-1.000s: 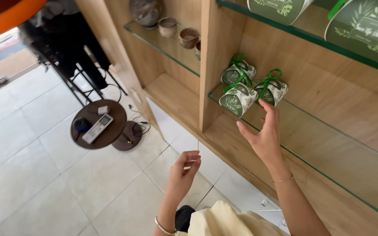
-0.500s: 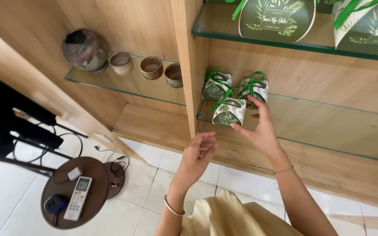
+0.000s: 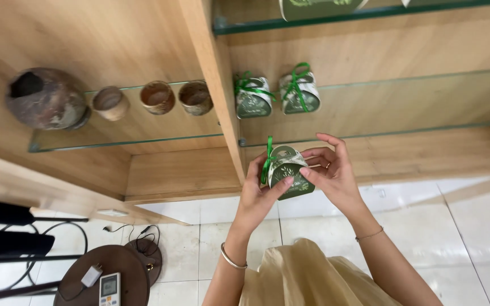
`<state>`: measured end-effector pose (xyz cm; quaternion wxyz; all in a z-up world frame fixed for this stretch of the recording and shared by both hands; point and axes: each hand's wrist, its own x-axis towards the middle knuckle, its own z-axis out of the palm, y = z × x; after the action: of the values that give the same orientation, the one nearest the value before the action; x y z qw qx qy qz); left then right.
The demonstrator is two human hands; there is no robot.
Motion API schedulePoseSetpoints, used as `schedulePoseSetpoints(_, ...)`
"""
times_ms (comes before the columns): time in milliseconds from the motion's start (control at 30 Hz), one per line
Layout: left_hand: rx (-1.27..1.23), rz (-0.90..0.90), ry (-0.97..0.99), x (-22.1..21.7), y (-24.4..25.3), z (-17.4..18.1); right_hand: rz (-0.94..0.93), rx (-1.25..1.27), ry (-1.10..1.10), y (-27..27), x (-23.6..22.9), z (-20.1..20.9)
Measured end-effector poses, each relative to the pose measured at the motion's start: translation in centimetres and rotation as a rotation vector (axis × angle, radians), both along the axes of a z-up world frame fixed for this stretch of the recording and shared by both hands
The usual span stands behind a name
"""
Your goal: Organizing small green candle gift boxes by moving them from a display shelf to a desk.
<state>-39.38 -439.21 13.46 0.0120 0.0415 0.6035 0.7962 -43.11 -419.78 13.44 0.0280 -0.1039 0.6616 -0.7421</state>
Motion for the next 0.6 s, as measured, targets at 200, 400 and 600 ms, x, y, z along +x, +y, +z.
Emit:
schedulePoseSetpoints(200,0.022,-0.022,-0.039,0.6,1.1,-1.2,-0.011,-0.09,0.031,1.4,3.8,-1.4)
schedulePoseSetpoints(400,0.104,0.014,-0.011,2.1,2.7,-2.4,0.01,-0.416,-0.111,0.4,7.5,-0.7)
schedulePoseSetpoints(600,-0.103,-0.022,0.06,3.0,4.0,0.3,-0.18,-0.452,-0.173,1.4,8.1,-1.6)
